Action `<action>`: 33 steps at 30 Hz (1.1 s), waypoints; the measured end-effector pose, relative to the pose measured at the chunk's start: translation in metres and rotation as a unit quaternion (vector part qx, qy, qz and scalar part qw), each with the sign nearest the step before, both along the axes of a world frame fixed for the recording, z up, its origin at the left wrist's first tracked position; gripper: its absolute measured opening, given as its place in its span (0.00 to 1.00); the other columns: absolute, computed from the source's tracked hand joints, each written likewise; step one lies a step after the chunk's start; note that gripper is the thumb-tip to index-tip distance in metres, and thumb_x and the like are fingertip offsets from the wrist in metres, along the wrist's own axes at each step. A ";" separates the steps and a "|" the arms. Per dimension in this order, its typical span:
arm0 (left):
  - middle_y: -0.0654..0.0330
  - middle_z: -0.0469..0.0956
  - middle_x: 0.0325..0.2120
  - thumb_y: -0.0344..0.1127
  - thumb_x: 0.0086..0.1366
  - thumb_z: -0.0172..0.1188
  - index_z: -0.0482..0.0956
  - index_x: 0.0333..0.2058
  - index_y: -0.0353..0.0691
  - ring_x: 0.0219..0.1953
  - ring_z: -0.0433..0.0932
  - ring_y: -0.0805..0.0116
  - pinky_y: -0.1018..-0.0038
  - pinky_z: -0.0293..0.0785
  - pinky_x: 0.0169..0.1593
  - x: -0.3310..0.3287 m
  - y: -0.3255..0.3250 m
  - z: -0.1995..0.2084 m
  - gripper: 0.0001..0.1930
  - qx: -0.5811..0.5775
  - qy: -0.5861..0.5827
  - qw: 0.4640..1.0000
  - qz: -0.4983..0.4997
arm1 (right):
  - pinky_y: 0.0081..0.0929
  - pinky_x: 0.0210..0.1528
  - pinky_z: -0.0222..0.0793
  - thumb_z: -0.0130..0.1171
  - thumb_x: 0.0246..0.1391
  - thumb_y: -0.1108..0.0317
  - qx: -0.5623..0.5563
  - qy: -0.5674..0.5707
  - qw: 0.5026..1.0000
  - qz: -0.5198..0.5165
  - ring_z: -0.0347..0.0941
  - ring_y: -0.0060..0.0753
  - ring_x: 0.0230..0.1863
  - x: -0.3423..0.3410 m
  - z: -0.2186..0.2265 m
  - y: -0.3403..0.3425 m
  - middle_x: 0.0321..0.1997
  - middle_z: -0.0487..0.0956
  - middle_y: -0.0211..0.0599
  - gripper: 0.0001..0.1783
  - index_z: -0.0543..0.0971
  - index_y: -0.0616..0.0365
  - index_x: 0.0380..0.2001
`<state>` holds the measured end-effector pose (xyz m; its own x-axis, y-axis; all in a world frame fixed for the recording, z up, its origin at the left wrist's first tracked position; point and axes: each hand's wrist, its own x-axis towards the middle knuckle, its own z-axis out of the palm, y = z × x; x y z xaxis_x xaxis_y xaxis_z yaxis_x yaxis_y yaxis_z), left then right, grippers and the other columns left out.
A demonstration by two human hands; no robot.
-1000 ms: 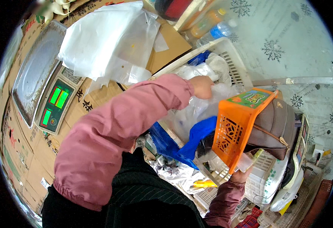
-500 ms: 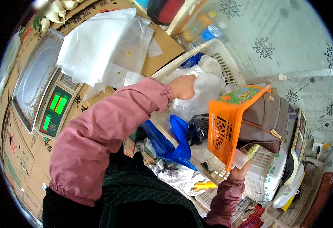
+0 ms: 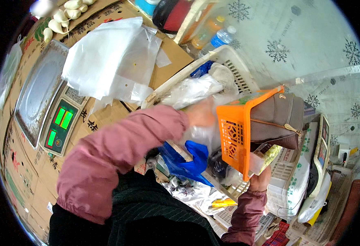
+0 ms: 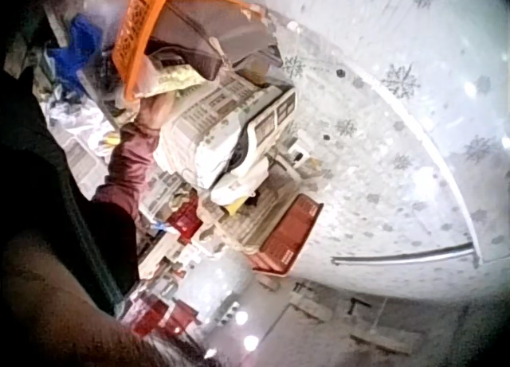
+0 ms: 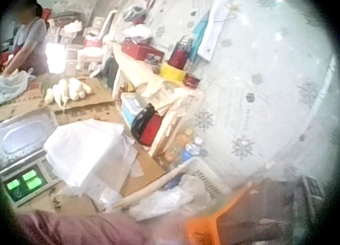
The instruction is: The person places white radishes into a plastic bag, weighs the bag on a digital scale, and then repeatedly applies small labels to the bag's surface. The person handles the bag and labels by hand in a cluttered market stall.
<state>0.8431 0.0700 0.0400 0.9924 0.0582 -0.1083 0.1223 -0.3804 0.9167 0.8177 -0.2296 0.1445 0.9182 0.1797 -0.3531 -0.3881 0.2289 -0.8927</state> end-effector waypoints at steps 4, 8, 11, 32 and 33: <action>0.59 0.77 0.42 0.27 0.60 0.52 0.70 0.51 0.33 0.41 0.76 0.69 0.71 0.74 0.45 -0.023 0.074 0.067 0.19 -0.323 -0.063 0.937 0.120 | 0.35 0.47 0.73 0.44 0.61 0.63 0.006 0.002 1.000 0.023 0.76 0.40 0.43 0.007 -0.009 -0.005 0.44 0.78 0.42 0.16 0.72 0.62 0.46; 0.56 0.75 0.45 0.28 0.62 0.54 0.65 0.55 0.33 0.44 0.76 0.67 0.69 0.74 0.48 -0.047 0.133 0.087 0.22 -0.500 -0.135 0.847 0.120 | 0.32 0.47 0.73 0.46 0.60 0.63 0.033 0.043 0.999 0.007 0.75 0.35 0.44 0.012 -0.016 0.005 0.44 0.77 0.36 0.15 0.72 0.60 0.46; 0.54 0.73 0.48 0.27 0.62 0.55 0.62 0.56 0.33 0.46 0.76 0.64 0.68 0.75 0.49 -0.057 0.157 0.084 0.24 -0.541 -0.147 0.817 0.133 | 0.30 0.48 0.72 0.46 0.60 0.64 0.021 0.038 0.999 -0.006 0.75 0.33 0.45 0.015 -0.022 0.011 0.45 0.77 0.36 0.15 0.72 0.59 0.46; 0.52 0.72 0.49 0.24 0.59 0.54 0.61 0.57 0.32 0.49 0.74 0.59 0.64 0.72 0.53 -0.099 0.183 0.062 0.26 -0.561 -0.126 0.795 0.196 | 0.25 0.22 0.70 0.51 0.56 0.71 -0.074 0.067 0.988 0.122 0.77 0.29 0.27 0.031 -0.059 0.080 0.34 0.80 0.35 0.12 0.75 0.64 0.42; 0.52 0.72 0.49 0.24 0.59 0.55 0.61 0.57 0.32 0.48 0.75 0.59 0.65 0.72 0.53 -0.100 0.186 0.060 0.26 -0.564 -0.130 0.793 0.193 | 0.26 0.23 0.71 0.51 0.56 0.71 -0.075 0.069 0.987 0.122 0.78 0.29 0.28 0.033 -0.058 0.080 0.34 0.80 0.35 0.12 0.75 0.64 0.42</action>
<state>0.7429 0.2560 0.1003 0.9217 0.3743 -0.1020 -0.2184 0.7180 0.6609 0.8507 -0.1498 0.0862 0.7956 0.3248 -0.5113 -0.5356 -0.0173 -0.8443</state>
